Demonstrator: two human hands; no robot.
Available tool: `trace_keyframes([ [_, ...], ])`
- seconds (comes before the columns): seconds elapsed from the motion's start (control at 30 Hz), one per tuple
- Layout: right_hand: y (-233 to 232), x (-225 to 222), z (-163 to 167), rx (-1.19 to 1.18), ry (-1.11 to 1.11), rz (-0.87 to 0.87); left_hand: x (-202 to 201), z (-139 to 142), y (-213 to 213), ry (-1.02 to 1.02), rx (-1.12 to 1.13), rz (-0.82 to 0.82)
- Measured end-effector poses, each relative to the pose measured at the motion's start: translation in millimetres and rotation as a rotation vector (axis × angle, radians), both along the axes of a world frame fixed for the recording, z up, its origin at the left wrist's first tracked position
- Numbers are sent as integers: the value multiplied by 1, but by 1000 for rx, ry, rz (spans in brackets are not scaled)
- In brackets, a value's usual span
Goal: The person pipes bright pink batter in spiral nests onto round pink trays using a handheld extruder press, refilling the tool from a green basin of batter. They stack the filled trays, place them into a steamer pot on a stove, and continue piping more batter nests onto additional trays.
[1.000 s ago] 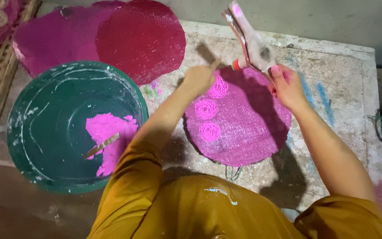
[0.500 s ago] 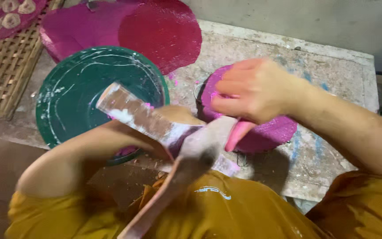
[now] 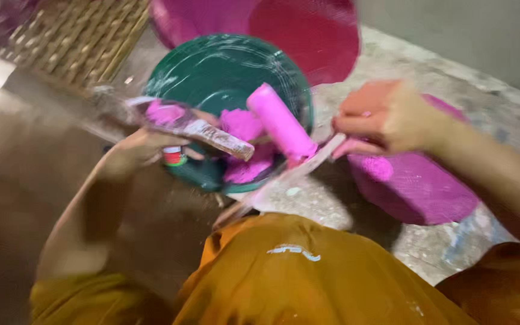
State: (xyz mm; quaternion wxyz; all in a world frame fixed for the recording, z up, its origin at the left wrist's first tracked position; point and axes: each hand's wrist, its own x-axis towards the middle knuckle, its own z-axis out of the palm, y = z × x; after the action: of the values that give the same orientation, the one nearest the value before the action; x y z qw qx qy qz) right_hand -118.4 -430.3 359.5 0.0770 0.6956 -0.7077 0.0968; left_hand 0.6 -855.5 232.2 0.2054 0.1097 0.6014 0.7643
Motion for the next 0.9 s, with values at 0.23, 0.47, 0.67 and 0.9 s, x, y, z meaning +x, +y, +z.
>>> trace_keyframes([
  [0.23, -96, -43, -17, -160, 634, 35, -2, -94, 36, -430, 290, 52],
  [0.47, -159, -18, -153, 332, -338, -483, 6, -101, 10, 298, -245, 815],
  [0.67, -199, -4, -214, 530, -64, -261, 12, -98, 20, 579, -395, 1081],
  [0.9, -210, -37, -188, 777, 70, -323, 11, -107, 17, 581, -416, 1131],
])
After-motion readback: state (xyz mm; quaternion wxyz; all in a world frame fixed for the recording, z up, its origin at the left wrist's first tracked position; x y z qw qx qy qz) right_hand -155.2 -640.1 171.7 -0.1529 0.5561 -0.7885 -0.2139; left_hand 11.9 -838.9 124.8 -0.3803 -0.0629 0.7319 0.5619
